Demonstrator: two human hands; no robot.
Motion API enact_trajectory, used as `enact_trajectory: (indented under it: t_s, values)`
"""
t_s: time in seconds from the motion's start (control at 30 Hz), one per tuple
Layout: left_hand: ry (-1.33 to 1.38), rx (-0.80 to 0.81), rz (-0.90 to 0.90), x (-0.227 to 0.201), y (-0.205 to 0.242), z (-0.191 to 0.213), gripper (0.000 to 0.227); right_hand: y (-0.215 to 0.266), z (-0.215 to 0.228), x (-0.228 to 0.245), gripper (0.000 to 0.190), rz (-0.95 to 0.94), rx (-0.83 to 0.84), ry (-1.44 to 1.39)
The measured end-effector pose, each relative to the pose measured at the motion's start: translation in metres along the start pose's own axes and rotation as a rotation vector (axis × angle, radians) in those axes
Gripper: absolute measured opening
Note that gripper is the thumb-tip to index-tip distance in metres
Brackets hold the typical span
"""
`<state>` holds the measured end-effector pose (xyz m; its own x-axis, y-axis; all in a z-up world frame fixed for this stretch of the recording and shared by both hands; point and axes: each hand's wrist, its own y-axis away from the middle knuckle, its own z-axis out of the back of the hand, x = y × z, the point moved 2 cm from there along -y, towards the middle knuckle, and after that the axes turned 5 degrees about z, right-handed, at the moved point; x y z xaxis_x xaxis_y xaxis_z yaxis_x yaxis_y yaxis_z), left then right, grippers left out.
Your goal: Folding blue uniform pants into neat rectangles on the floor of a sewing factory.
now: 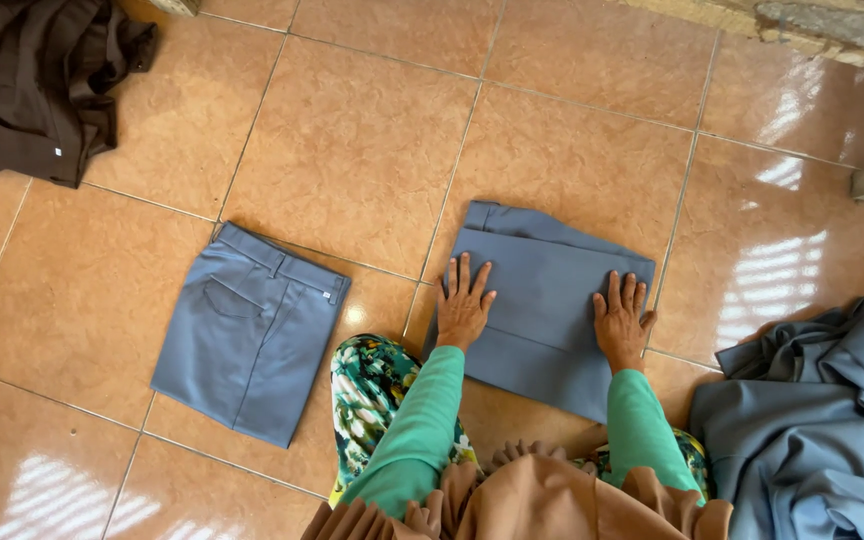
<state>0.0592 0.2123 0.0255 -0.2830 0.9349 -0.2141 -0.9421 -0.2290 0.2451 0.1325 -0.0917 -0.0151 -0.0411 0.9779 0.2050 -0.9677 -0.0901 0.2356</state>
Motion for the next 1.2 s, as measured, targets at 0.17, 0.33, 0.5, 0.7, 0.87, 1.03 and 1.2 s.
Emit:
enact_trajectory:
  t_s: [0.17, 0.33, 0.5, 0.7, 0.87, 1.03, 1.2]
  values:
    - [0.437, -0.118, 0.243, 0.029, 0.022, -0.022, 0.064, 0.061, 0.038, 0.029, 0.069, 0.012, -0.081, -0.078]
    - [0.408, -0.231, 0.275, 0.047, 0.057, -0.058, 0.079, 0.155, 0.033, 0.059, 0.078, 0.057, -0.007, -0.072]
    - [0.651, 0.013, 0.430, 0.064, 0.047, -0.117, 0.106, 0.206, 0.001, 0.060, 0.104, 0.148, 0.136, -0.033]
    - [1.039, 0.247, 0.578, 0.052, 0.074, -0.078, 0.095, 0.198, -0.014, 0.032, 0.114, 0.193, 0.166, 0.080]
    - [1.443, 0.399, 0.759, 0.039, 0.101, -0.102, 0.114, 0.208, 0.009, 0.042, 0.113, 0.199, 0.175, 0.078]
    - [2.031, 0.417, 0.881, 0.007, 0.185, 0.028, 0.103, 0.217, 0.013, 0.047, 0.108, 0.225, 0.174, 0.039]
    - [2.315, -0.012, 0.734, -0.001, 0.192, 0.072, 0.079, 0.216, -0.001, 0.060, 0.087, 0.369, 0.154, 0.014]
